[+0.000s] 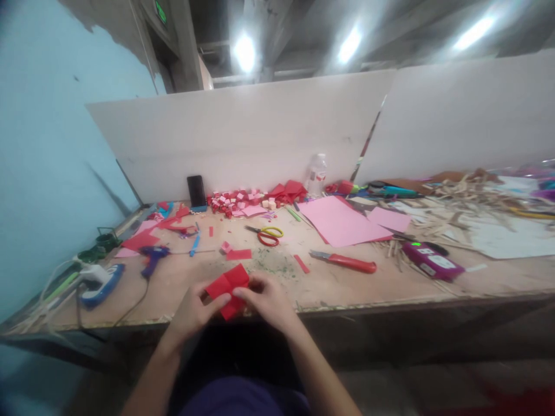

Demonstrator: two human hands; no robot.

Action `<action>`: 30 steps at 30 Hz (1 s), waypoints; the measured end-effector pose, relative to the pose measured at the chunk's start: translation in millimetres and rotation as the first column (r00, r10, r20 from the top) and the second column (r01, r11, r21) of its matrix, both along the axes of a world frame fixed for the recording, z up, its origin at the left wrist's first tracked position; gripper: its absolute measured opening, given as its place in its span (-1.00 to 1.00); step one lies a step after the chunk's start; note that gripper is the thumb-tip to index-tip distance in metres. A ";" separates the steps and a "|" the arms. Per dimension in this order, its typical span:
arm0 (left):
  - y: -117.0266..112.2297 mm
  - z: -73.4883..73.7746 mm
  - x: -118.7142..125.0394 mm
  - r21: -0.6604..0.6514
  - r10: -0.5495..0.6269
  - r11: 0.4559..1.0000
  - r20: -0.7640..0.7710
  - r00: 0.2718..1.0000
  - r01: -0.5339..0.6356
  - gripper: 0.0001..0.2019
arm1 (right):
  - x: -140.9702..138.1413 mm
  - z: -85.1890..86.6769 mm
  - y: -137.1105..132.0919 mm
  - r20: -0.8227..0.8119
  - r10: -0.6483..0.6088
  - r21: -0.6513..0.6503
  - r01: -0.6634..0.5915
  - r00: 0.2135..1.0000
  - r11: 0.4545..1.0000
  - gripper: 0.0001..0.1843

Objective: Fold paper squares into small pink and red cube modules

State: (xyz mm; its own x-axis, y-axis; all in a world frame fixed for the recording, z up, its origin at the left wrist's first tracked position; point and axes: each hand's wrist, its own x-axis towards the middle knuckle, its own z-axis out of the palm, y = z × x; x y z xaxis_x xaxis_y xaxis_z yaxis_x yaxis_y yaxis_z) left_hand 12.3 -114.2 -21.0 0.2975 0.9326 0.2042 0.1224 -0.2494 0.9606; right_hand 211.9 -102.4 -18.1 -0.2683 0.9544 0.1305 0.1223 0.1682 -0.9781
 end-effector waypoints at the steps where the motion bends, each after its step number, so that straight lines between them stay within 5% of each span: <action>1: 0.1 0.3 0.4 0.004 0.006 1.000 -0.006 1.000 -0.006 -0.65 | -0.3 -0.9 0.4 0.006 0.001 0.003 -0.001 1.000 1.000 -0.65; 9: 0.5 2.9 -0.6 0.067 0.045 0.997 -0.115 0.992 -0.038 -0.68 | -2.2 4.3 -0.2 0.002 0.081 -0.004 -0.081 0.997 0.997 -0.71; 17: 1.3 1.6 -2.4 0.021 0.048 0.999 -0.052 0.998 -0.047 -0.68 | -1.0 7.2 -3.9 -0.002 0.171 -0.037 -0.171 0.985 0.985 -0.74; 30: 0.8 1.6 -4.4 -0.057 0.015 0.998 0.047 0.999 -0.012 -0.70 | 3.0 6.5 -4.7 -0.053 0.133 -0.055 -0.136 0.990 0.989 -0.68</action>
